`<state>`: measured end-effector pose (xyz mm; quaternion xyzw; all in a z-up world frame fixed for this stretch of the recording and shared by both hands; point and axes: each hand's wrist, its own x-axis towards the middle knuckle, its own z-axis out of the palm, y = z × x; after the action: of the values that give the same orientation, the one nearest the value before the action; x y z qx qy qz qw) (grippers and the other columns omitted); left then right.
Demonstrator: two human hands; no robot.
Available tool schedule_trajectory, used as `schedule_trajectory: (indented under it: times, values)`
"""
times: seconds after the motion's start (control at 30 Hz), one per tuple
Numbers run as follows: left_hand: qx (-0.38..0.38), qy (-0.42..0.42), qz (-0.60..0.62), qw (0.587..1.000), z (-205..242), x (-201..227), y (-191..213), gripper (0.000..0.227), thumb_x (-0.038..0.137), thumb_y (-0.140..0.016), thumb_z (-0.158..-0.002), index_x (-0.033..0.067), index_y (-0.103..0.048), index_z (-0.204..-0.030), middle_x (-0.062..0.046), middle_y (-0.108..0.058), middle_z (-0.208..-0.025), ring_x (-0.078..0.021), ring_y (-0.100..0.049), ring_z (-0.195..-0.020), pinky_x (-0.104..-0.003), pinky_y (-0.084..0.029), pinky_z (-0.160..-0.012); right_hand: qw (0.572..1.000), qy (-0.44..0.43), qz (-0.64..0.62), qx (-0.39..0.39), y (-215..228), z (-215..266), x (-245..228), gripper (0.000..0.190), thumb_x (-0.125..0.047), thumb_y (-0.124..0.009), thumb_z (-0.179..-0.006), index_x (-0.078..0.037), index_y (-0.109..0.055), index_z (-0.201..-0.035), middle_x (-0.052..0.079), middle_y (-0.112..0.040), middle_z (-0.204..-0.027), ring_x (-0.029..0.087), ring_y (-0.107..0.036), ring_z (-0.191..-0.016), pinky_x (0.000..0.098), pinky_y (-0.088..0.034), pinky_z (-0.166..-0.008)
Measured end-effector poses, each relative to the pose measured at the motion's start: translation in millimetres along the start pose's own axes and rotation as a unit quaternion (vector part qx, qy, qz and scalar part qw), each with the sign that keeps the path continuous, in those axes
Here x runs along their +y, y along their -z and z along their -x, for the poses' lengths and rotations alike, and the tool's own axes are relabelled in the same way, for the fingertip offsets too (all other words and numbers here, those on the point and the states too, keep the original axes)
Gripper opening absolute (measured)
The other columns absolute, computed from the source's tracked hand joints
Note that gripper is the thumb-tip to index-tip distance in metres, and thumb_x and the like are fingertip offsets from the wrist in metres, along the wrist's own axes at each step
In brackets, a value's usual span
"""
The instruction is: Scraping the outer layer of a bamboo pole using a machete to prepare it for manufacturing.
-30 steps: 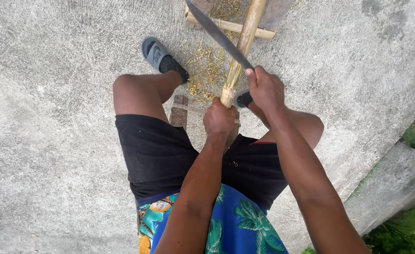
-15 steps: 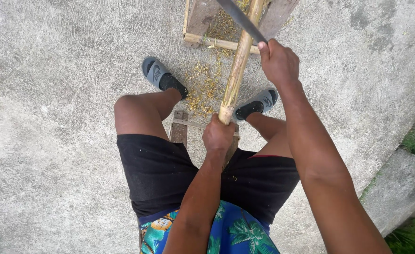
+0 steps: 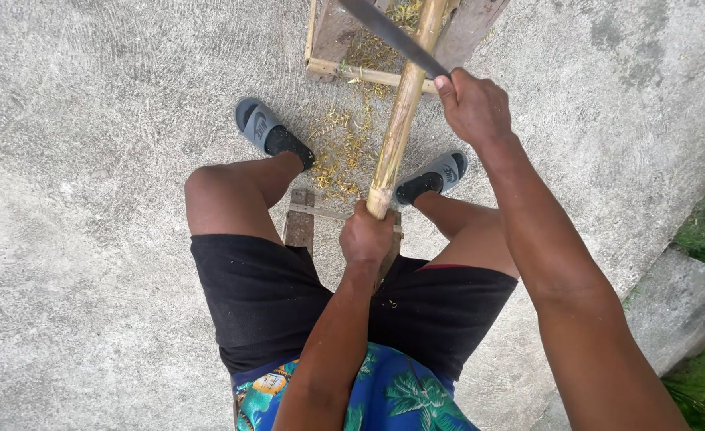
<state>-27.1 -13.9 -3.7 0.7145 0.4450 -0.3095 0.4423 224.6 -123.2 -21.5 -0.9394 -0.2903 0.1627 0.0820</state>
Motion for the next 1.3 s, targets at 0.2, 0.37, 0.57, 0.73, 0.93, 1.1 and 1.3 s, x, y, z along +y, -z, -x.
schedule_trajectory:
  times: [0.2, 0.37, 0.57, 0.73, 0.93, 1.1, 1.3]
  values:
    - [0.02, -0.007, 0.014, 1.0, -2, -5, -3, 0.055, 0.043, -0.075, -0.084, 0.0082, -0.063, -0.125, -0.018, -0.076, -0.1, -0.0338, -0.075, -0.095, -0.046, -0.058, -0.089, 0.998, 0.011, -0.029, -0.055, -3, 39, -25, 0.048, -0.047, -0.038, -0.113, -0.01, -0.058, -0.091, -0.001, -0.049, -0.052, 0.015, -0.045, -0.039, 0.0353, -0.04, -0.038]
    - [0.021, -0.015, 0.02, 0.999, -3, -5, -4, 0.048, 0.037, -0.073, -0.085, 0.0047, -0.064, -0.119, -0.019, -0.076, -0.1, -0.0347, -0.075, -0.094, -0.047, -0.059, -0.088, 0.992, 0.02, -0.048, -0.118, -24, 82, -39, 0.047, -0.047, -0.037, -0.111, -0.011, -0.057, -0.088, -0.003, -0.047, -0.052, 0.015, -0.045, -0.038, 0.0307, -0.037, -0.033]
    - [0.026, -0.029, 0.015, 0.999, -2, -5, -1, 0.053, 0.038, -0.076, -0.085, 0.0009, -0.063, -0.12, -0.022, -0.075, -0.099, -0.0385, -0.073, -0.095, -0.049, -0.057, -0.089, 0.978, 0.119, -0.019, -0.17, -33, 118, -68, 0.046, -0.05, -0.043, -0.107, -0.014, -0.059, -0.083, -0.005, -0.048, -0.051, 0.01, -0.042, -0.041, 0.0318, -0.032, -0.04]
    - [0.052, -0.035, 0.02, 0.998, -4, -13, -7, 0.055, 0.038, -0.075, -0.081, 0.0042, -0.063, -0.124, -0.022, -0.075, -0.1, -0.0393, -0.074, -0.094, -0.05, -0.057, -0.088, 0.983, -0.076, -0.101, -0.131, -3, 28, -42, 0.041, -0.044, -0.039, -0.111, -0.013, -0.058, -0.093, -0.004, -0.048, -0.058, 0.011, -0.041, -0.042, 0.0328, -0.038, -0.037]
    - [0.047, -0.031, 0.011, 0.998, -9, -13, -10, 0.05, 0.036, -0.074, -0.081, 0.0044, -0.065, -0.12, -0.023, -0.075, -0.098, -0.04, -0.074, -0.092, -0.05, -0.058, -0.087, 0.995, -0.073, -0.062, -0.009, 8, -48, -11, 0.044, -0.046, -0.041, -0.114, -0.012, -0.06, -0.094, -0.001, -0.05, -0.059, 0.014, -0.045, -0.046, 0.037, -0.042, -0.045]
    - [0.052, -0.03, 0.013, 0.998, -7, -8, -9, 0.046, 0.039, -0.072, -0.084, 0.0043, -0.067, -0.114, -0.023, -0.075, -0.095, -0.0404, -0.075, -0.09, -0.05, -0.059, -0.084, 0.996, -0.052, -0.071, 0.012, 11, -57, -3, 0.047, -0.049, -0.042, -0.115, -0.012, -0.06, -0.091, 0.0, -0.052, -0.06, 0.017, -0.048, -0.048, 0.0415, -0.046, -0.05]
    - [0.035, -0.015, 0.005, 0.999, -5, -11, -9, 0.047, 0.037, -0.073, -0.082, 0.0047, -0.066, -0.116, -0.023, -0.075, -0.093, -0.0402, -0.075, -0.088, -0.05, -0.059, -0.083, 0.999, 0.031, 0.001, 0.013, 14, -45, 1, 0.049, -0.047, -0.046, -0.117, -0.012, -0.062, -0.087, 0.003, -0.053, -0.054, 0.019, -0.052, -0.046, 0.0405, -0.045, -0.052]
